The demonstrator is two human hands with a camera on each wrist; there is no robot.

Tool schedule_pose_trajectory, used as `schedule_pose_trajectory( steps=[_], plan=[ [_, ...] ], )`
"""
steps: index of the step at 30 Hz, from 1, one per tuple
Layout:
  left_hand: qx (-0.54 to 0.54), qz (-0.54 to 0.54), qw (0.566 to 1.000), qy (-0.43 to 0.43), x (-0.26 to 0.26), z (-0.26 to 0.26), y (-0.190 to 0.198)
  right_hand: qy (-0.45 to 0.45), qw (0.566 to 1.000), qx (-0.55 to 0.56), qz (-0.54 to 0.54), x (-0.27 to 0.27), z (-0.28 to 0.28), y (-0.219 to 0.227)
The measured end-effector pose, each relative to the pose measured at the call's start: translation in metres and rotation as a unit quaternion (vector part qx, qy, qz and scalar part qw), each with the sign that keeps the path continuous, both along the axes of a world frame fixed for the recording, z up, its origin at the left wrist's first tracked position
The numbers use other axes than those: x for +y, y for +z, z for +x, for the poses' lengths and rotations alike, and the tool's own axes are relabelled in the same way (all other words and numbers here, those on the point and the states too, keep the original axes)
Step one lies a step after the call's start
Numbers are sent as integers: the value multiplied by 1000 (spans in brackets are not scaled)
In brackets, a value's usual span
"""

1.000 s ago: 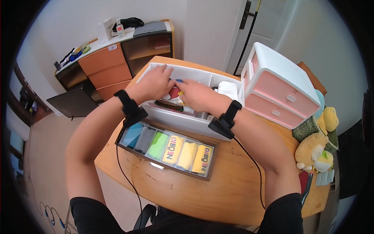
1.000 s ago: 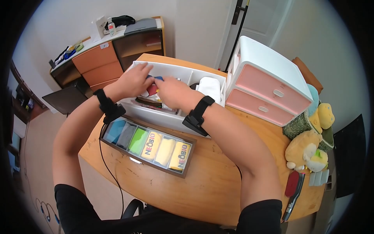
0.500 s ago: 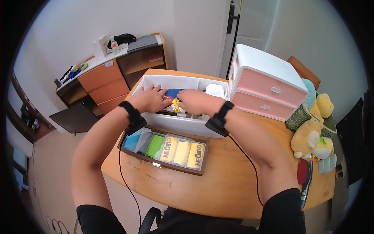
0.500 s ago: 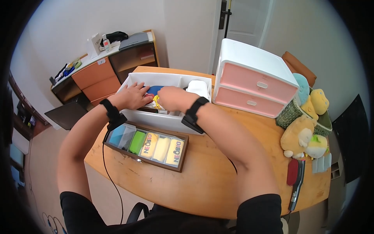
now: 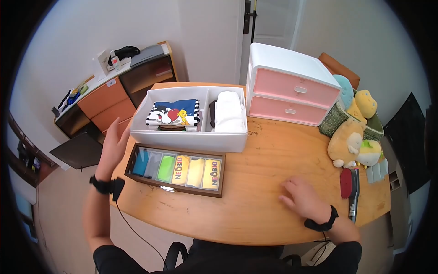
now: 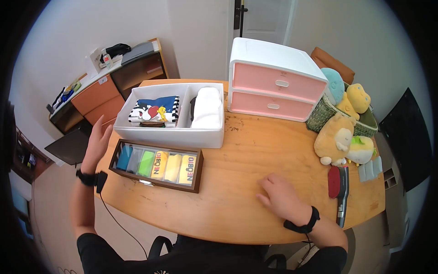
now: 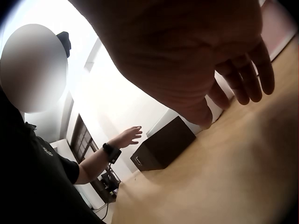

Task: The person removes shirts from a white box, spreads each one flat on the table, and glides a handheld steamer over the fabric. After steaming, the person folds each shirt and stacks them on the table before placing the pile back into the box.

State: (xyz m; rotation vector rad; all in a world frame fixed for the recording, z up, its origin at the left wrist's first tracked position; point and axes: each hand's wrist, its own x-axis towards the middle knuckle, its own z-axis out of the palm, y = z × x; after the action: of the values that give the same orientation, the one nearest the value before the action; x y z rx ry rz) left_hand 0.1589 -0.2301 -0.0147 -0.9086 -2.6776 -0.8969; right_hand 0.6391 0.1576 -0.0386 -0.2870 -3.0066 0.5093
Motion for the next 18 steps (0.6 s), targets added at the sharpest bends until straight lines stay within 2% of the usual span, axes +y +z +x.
schedule_pose_trajectory(
  steps=[1,3,5,6,9,11,14,17,18],
  plan=[
    [83,-50,995,40,-4,27,0,1,1000,-3,-14,-5,12,-7],
    [-34,31,999,23,-22,51,-28,15,999,-9,-30,-9,20,-11],
    [-128,78,988,-29,-40,62,-63,38,999,-16,-31,-21,20,-12],
    [-198,56,977,-55,-41,76,-59,60,998,-3,-35,-26,15,-11],
    [-138,27,988,-67,-39,88,-55,110,992,35,-41,-40,-22,-4],
    [-159,44,984,-69,-37,91,-51,126,990,56,-41,-51,-53,-8],
    [-177,23,981,-73,-35,95,-42,117,991,45,-41,-69,-88,-11],
    [-184,21,978,-98,-29,101,-41,70,995,-1,-75,-76,-105,-11],
    [-195,20,975,-104,-25,102,-39,61,996,13,-69,-74,-105,-13]
  ],
)
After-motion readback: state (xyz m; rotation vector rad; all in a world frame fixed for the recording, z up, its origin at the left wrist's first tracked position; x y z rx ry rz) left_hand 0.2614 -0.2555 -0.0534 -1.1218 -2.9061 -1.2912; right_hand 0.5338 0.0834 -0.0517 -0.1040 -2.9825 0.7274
